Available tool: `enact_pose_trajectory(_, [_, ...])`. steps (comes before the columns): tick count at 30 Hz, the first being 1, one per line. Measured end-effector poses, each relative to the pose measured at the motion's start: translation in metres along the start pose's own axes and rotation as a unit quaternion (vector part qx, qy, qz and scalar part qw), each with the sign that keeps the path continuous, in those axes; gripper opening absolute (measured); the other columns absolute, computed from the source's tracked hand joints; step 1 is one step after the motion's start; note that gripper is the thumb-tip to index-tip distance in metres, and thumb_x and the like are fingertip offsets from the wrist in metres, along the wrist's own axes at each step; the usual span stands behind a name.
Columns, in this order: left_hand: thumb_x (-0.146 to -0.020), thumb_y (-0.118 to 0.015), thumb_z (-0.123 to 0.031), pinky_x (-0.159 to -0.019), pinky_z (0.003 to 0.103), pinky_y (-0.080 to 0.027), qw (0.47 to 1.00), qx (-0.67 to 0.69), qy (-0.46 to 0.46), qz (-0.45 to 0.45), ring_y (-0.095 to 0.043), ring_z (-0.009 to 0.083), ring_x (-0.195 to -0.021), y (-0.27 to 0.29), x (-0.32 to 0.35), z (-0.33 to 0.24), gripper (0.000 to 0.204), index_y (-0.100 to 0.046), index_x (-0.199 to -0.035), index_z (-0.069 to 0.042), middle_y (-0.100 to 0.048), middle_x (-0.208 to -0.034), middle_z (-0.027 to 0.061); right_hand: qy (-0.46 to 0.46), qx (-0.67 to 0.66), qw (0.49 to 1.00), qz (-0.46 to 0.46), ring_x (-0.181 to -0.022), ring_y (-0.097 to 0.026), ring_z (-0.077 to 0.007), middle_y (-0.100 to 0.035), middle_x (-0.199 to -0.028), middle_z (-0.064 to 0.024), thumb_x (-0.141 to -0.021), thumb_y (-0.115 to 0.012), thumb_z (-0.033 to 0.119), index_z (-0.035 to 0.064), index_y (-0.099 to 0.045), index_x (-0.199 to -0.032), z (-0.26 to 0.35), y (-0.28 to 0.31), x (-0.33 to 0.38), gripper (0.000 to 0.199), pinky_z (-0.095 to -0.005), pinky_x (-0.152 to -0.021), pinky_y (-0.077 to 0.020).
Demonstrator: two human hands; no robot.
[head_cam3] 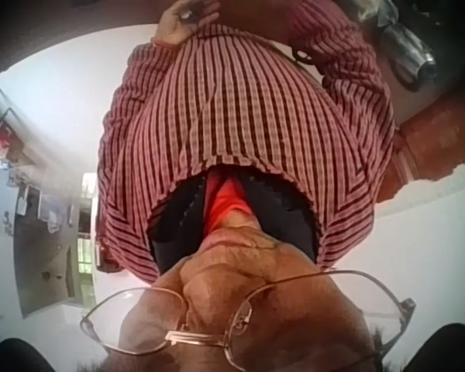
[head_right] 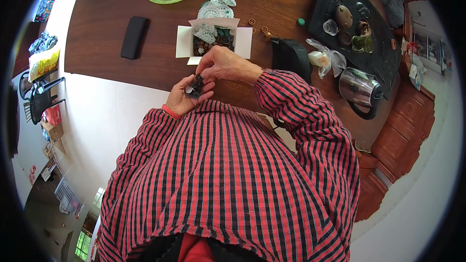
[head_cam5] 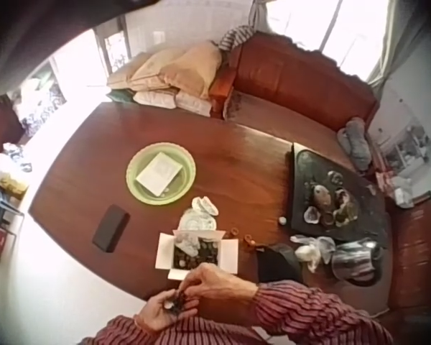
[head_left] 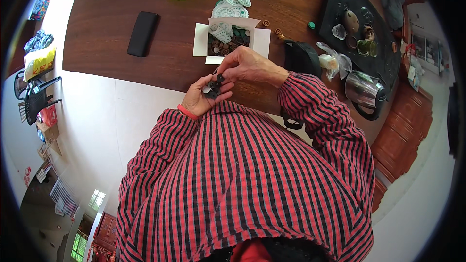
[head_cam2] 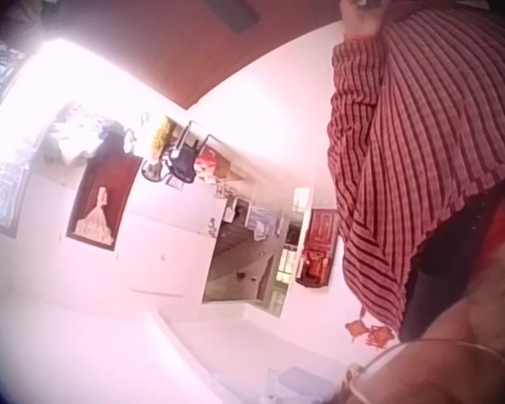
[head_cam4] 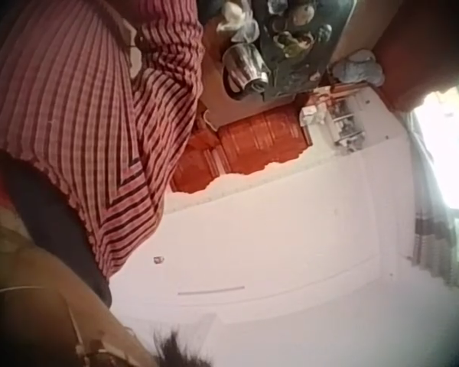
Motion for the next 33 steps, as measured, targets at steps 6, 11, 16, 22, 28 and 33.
enact_pose_trajectory(6, [-0.097, -0.038, -0.025, -0.094, 0.052, -0.046, 0.998, 0.017, -0.001, 0.055, -0.055, 0.0340, -0.109, -0.018, 0.003, -0.001, 0.036, -0.048, -0.119, 0.002, -0.057, -0.117, 0.0184, 0.051, 0.092, 0.994, -0.006, -0.064, -0.064, -0.0247, -0.065, -0.068, -0.0137, -0.071, -0.061, 0.013, 0.0021, -0.070, -0.084, 0.005, -0.010, 0.000, 0.019, -0.0332, -0.062, -0.0497])
enact_pose_trajectory(11, [-0.098, -0.035, -0.024, -0.095, 0.053, -0.045, 0.994, 0.029, -0.004, 0.109, -0.054, 0.0344, -0.112, -0.014, 0.001, -0.001, 0.036, -0.048, -0.120, 0.002, -0.055, -0.119, 0.0171, 0.102, 0.247, 0.963, -0.020, -0.065, -0.063, -0.0312, -0.064, -0.069, -0.0158, -0.073, -0.061, 0.018, 0.0046, -0.069, -0.079, 0.015, -0.018, 0.001, 0.017, -0.0376, -0.063, -0.0493])
enact_pose_trajectory(16, [-0.098, -0.034, -0.025, -0.093, 0.050, -0.047, 0.999, 0.025, -0.007, 0.019, -0.057, 0.0333, -0.105, -0.028, 0.006, 0.001, 0.037, -0.048, -0.118, 0.004, -0.057, -0.113, 0.0177, 0.109, 0.276, 0.951, -0.088, -0.065, -0.063, -0.0285, -0.064, -0.070, -0.0164, -0.077, -0.062, 0.016, 0.0013, -0.067, -0.083, 0.020, 0.006, 0.005, 0.016, -0.0356, -0.058, -0.0492])
enact_pose_trajectory(22, [-0.097, -0.038, -0.024, -0.094, 0.049, -0.047, 1.000, 0.009, -0.008, -0.001, -0.059, 0.0318, -0.098, -0.009, 0.003, 0.001, 0.033, -0.052, -0.109, 0.003, -0.059, -0.105, 0.0161, 0.133, 0.204, 0.956, -0.166, -0.067, -0.065, -0.0285, -0.065, -0.072, -0.0164, -0.076, -0.062, 0.015, 0.0025, -0.067, -0.086, 0.029, 0.054, 0.011, 0.016, -0.0361, -0.059, -0.0499])
enact_pose_trajectory(28, [-0.096, -0.044, -0.024, -0.076, 0.038, -0.052, 0.998, -0.015, 0.051, 0.022, -0.057, 0.0212, -0.077, 0.022, -0.005, 0.011, 0.024, -0.056, -0.093, -0.003, -0.056, -0.086, 0.0085, 0.100, 0.383, 0.894, -0.210, -0.068, -0.065, -0.0279, -0.065, -0.071, -0.0144, -0.077, -0.059, 0.011, 0.0020, -0.066, -0.080, 0.035, 0.099, 0.000, 0.012, -0.0364, -0.060, -0.0511])
enact_pose_trajectory(33, [-0.096, -0.045, -0.025, -0.058, 0.029, -0.045, 0.998, -0.053, 0.044, -0.014, -0.049, 0.0153, -0.063, 0.021, -0.002, 0.007, 0.024, -0.054, -0.088, -0.005, -0.053, -0.076, 0.0056, 0.070, 0.600, 0.793, -0.076, -0.070, -0.066, -0.0278, -0.065, -0.071, -0.0114, -0.073, -0.060, 0.010, 0.0052, -0.067, -0.073, 0.005, 0.050, -0.035, 0.009, -0.0394, -0.061, -0.0512])
Point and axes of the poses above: each hand's wrist, its own x-axis away from the middle knuckle, its own y-axis out of the back of the hand, z = x × y, the point moved 10 cm from there along -x, towards the middle knuckle
